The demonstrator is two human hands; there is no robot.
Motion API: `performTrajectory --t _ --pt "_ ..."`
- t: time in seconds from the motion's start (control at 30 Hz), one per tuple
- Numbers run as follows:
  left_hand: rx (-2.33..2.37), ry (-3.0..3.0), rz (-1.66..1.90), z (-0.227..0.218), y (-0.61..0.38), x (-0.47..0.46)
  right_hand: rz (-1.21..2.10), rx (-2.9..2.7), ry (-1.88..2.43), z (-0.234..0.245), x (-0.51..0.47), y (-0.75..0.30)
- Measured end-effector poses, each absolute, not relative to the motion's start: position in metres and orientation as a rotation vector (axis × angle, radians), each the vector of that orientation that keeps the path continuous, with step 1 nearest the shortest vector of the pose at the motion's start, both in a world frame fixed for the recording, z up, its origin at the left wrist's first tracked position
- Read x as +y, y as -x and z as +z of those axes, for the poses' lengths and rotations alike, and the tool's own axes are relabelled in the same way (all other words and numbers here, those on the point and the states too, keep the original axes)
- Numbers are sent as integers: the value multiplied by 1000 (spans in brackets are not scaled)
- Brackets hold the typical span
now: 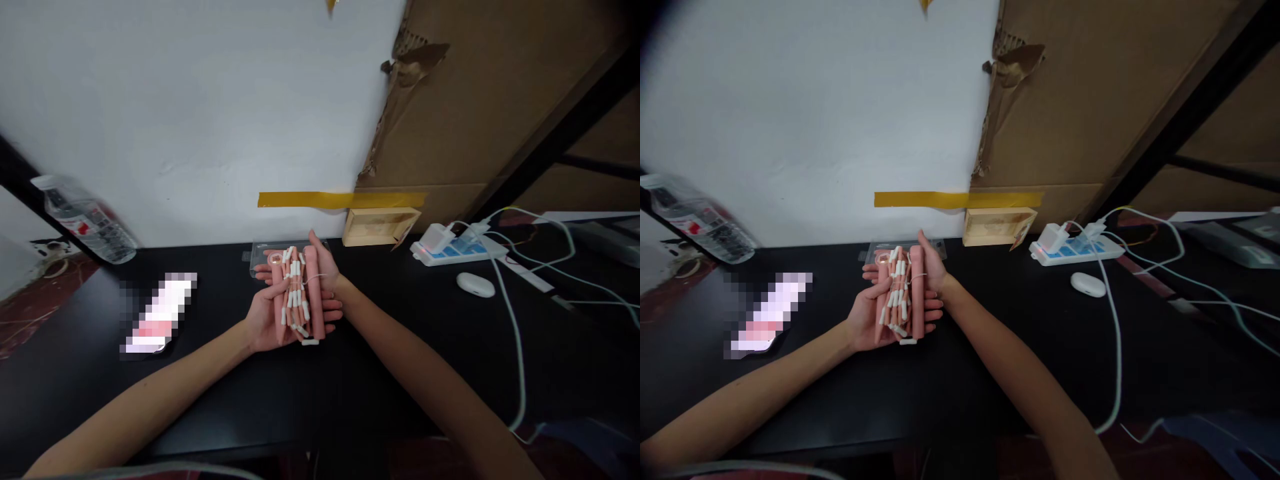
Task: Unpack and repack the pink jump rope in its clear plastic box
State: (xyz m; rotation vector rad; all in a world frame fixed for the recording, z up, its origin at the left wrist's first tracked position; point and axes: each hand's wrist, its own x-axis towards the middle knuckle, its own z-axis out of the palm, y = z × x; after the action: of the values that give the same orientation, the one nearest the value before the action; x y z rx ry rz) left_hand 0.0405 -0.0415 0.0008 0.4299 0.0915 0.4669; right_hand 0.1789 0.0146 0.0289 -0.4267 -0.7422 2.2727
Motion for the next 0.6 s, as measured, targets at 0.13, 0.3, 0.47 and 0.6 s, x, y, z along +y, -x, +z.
performTrajectory --t 0.13,0.3,0.47,0.6 --pt "94 -444 460 0 -40 -42 2284 -732 427 27 16 -178" --pt "105 -437 454 -2 -40 -41 2249 -766 460 30 12 -180" --pt "163 -415 469 -5 -41 -40 2244 -782 487 31 14 -183" --pt "228 -404 497 -6 -39 -36 2233 -759 453 27 20 -186"
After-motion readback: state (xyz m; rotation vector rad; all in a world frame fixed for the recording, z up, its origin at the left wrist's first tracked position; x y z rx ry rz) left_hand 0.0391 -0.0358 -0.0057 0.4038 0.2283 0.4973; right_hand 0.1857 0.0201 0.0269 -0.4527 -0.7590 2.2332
